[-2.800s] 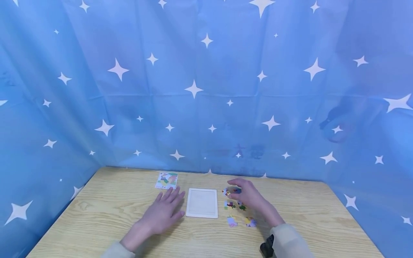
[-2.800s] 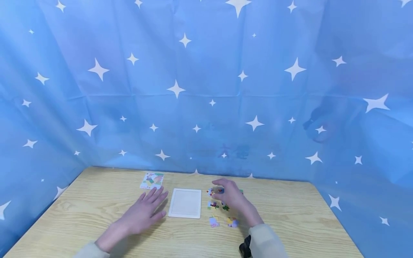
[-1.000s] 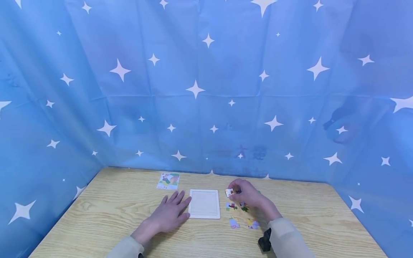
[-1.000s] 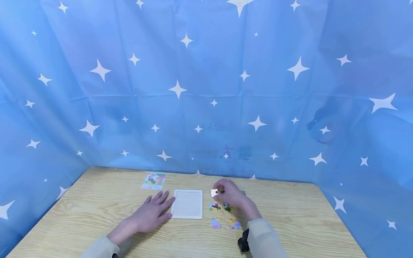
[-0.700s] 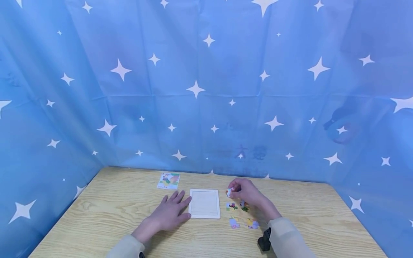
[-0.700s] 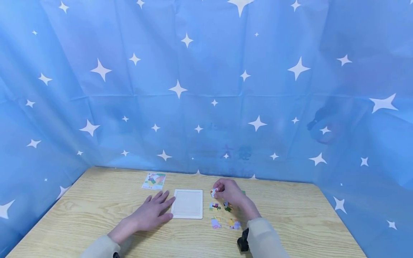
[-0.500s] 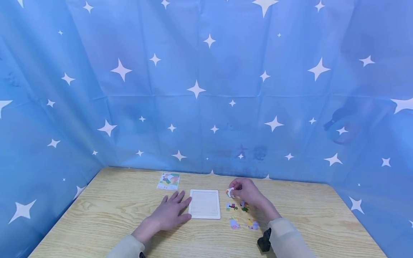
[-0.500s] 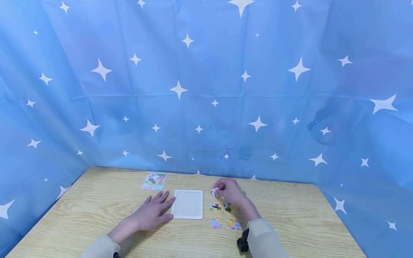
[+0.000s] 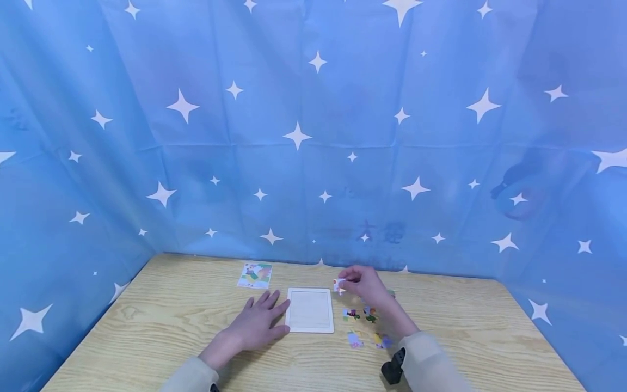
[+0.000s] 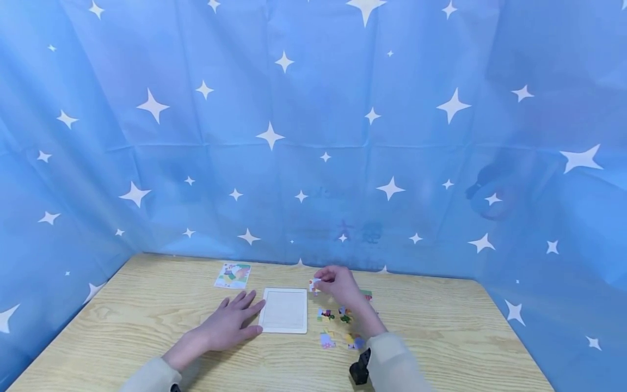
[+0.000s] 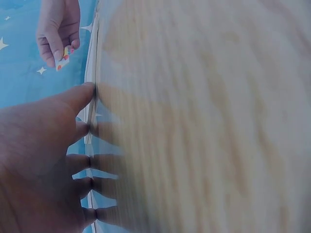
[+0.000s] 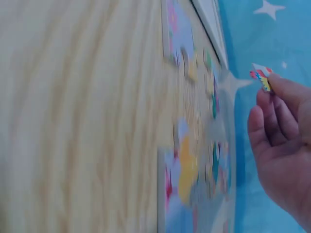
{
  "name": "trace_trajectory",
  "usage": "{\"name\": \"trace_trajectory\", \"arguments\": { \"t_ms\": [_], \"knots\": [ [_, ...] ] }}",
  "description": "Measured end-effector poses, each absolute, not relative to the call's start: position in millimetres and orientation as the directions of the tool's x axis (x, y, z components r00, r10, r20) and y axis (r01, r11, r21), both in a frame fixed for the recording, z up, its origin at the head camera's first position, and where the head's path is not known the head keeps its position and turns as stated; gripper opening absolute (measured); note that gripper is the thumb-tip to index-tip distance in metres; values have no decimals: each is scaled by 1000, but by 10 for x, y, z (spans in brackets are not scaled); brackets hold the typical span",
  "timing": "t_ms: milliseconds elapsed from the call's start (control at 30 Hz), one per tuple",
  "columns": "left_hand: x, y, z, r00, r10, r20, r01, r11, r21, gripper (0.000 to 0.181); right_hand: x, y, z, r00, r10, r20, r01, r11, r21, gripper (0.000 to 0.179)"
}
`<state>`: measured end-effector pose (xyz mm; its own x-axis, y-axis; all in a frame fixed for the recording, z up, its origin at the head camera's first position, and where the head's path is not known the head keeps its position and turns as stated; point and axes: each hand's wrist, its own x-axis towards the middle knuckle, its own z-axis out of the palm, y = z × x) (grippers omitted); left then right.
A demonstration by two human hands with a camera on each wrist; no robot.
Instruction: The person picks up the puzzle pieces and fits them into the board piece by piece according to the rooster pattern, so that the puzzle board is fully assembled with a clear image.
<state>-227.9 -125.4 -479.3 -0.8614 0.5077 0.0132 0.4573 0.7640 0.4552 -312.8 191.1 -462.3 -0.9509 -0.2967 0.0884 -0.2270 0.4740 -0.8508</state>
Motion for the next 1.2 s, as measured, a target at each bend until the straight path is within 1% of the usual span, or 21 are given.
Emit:
{"name": "trace_trajectory", "arguments": {
  "t_ms": [67,133,300,533,833,1033,1200],
  "knots": [
    [-2290,-1255,-4815,-863,505,12,454,766,455,67,-3105,1852,-4615,-943,-319,95,-241,456,-857,22],
    [-2298,-1255,-4830,-866,499,5,446,770,456,66,-3084,1783,-4612,-940,-330,90,-239,446,-863,23],
    [-2287,-1246,-4840,-866,499,9,448,770,454,68,-3033,1595,-4613,-934,-348,77,-228,415,-881,17],
    [-2315,-1221,-4898,-874,486,3,436,782,446,67,-2967,1376,-4628,-920,-384,82,-243,394,-886,15],
    [-2298,-1218,-4864,-876,483,-1,431,783,448,68,-2952,1158,-4691,-939,-334,82,-214,381,-900,12],
    [-2309,-1223,-4891,-875,484,11,439,783,440,68,-2946,1049,-4728,-947,-301,110,-229,396,-889,11],
    [-2245,-1215,-4797,-870,494,14,446,774,450,68,-2943,977,-4745,-957,-271,103,-209,399,-893,10]
  ]
}}
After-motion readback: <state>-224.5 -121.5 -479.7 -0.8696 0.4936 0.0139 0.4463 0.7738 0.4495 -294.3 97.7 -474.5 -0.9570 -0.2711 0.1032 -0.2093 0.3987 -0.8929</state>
